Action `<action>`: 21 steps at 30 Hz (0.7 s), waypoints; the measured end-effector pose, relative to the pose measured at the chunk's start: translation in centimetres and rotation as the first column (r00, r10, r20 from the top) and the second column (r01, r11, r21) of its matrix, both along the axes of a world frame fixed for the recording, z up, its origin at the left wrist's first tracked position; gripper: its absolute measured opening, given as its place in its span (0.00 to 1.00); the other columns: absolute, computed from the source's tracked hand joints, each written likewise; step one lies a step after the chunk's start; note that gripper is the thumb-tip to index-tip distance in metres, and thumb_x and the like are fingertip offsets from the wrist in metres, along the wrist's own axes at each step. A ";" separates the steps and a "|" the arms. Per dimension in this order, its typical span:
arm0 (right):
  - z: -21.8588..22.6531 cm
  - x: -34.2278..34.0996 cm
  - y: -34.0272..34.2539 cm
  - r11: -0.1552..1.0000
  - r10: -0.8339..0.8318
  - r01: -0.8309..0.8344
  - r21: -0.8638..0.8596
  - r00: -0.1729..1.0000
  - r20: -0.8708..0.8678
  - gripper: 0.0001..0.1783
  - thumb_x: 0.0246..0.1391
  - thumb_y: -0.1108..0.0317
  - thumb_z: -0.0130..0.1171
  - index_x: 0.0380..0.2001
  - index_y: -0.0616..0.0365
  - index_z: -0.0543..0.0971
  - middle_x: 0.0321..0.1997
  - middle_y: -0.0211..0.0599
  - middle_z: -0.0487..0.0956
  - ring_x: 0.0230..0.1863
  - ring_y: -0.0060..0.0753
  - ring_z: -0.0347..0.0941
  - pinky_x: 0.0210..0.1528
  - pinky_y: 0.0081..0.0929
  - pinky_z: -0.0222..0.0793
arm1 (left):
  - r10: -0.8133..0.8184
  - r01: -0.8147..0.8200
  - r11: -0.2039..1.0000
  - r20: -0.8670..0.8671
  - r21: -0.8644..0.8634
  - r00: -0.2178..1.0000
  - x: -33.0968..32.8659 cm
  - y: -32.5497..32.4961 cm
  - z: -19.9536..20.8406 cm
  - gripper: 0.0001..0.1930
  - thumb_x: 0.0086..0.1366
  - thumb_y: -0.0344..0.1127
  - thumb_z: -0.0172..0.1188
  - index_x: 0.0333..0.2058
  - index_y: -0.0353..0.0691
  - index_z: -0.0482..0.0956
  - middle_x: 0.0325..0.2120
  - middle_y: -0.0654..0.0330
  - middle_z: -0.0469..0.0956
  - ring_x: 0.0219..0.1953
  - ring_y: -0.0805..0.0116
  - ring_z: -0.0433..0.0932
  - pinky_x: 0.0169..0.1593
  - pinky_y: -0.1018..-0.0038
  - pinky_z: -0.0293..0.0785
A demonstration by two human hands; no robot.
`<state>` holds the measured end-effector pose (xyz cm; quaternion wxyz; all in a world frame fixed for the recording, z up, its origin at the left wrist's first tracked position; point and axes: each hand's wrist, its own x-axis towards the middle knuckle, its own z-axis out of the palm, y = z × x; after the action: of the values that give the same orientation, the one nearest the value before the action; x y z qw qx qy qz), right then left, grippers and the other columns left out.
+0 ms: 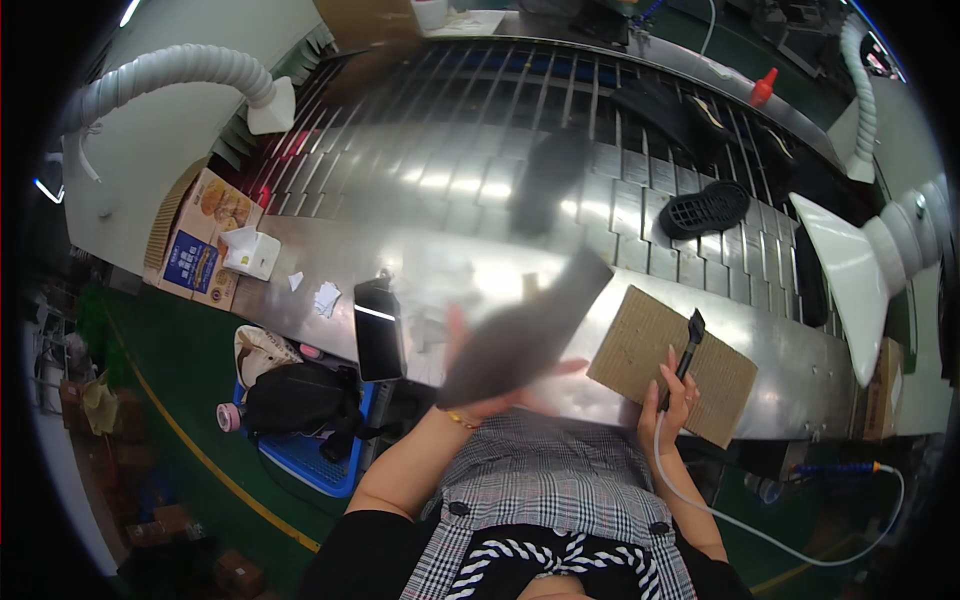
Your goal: The person takes shoe soles and uppers from a conveyor belt, applies adhesive to their edges using a handheld applicator nozzle, and places them back onto the conveyor belt.
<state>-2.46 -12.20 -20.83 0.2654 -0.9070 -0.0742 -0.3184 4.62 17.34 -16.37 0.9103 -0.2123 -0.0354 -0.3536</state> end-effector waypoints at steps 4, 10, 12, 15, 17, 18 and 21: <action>2.3 0.5 0.3 0.953 -0.038 0.054 0.299 0.998 -0.060 0.17 0.61 0.77 0.54 0.53 0.60 0.77 0.63 0.42 0.78 0.54 0.45 0.71 0.63 0.34 0.58 | -0.360 0.306 0.927 0.284 0.216 0.889 -3.5 -7.2 -1.1 0.45 0.67 0.49 0.52 0.74 0.38 0.41 0.74 0.39 0.42 0.66 0.28 0.61 0.54 0.40 0.76; 10.4 -1.8 -1.7 0.991 0.074 -0.069 0.115 0.997 -0.039 0.18 0.67 0.65 0.56 0.56 0.62 0.77 0.52 0.41 0.82 0.45 0.40 0.73 0.52 0.34 0.65 | -0.178 0.076 0.950 0.325 0.304 0.929 -4.5 -5.9 1.9 0.36 0.72 0.44 0.47 0.73 0.36 0.47 0.70 0.37 0.52 0.65 0.35 0.66 0.54 0.40 0.76; 12.5 -2.8 -1.8 0.980 0.119 -0.113 0.162 0.992 -0.029 0.20 0.68 0.64 0.55 0.58 0.63 0.76 0.47 0.42 0.82 0.45 0.39 0.72 0.49 0.33 0.66 | -0.235 0.056 0.884 0.337 0.464 0.912 -4.4 -4.8 3.4 0.32 0.75 0.43 0.45 0.72 0.38 0.49 0.67 0.35 0.57 0.63 0.35 0.69 0.54 0.40 0.77; 13.9 -3.6 -1.7 0.720 0.200 -0.129 0.682 0.980 -0.026 0.21 0.69 0.63 0.53 0.57 0.68 0.76 0.41 0.40 0.81 0.41 0.31 0.74 0.47 0.25 0.68 | -0.362 0.048 0.734 0.331 0.677 0.871 -4.5 -3.6 5.6 0.29 0.76 0.40 0.44 0.71 0.40 0.51 0.62 0.31 0.64 0.57 0.34 0.74 0.52 0.41 0.79; 14.4 -4.1 -2.2 0.397 0.315 -0.111 0.911 0.949 -0.021 0.19 0.68 0.66 0.54 0.53 0.71 0.77 0.38 0.40 0.81 0.38 0.27 0.75 0.44 0.21 0.69 | -0.466 0.155 0.682 0.261 0.715 0.846 -4.6 -2.8 6.7 0.29 0.75 0.37 0.45 0.71 0.40 0.50 0.54 0.28 0.72 0.48 0.34 0.81 0.47 0.44 0.82; 14.6 -4.2 -2.6 0.280 0.409 -0.143 0.949 0.912 0.016 0.18 0.67 0.67 0.55 0.52 0.72 0.77 0.37 0.41 0.81 0.38 0.27 0.75 0.44 0.22 0.69 | -0.490 0.243 0.696 0.199 0.676 0.849 -5.0 -2.4 7.2 0.29 0.75 0.36 0.47 0.70 0.34 0.51 0.50 0.27 0.74 0.45 0.34 0.82 0.44 0.48 0.84; 14.9 -4.7 -4.0 0.008 0.593 -0.133 0.991 0.799 0.102 0.15 0.64 0.70 0.56 0.47 0.72 0.79 0.34 0.42 0.81 0.36 0.28 0.76 0.40 0.23 0.70 | -0.623 0.261 0.571 0.204 0.778 0.755 -6.2 -1.5 8.3 0.29 0.73 0.31 0.50 0.67 0.26 0.53 0.48 0.27 0.75 0.45 0.33 0.82 0.45 0.51 0.84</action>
<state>-7.16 -16.16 -5.98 0.8718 -0.4871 -0.0356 -0.0377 -1.54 15.83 -8.11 0.7596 0.2426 -0.0538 -0.6011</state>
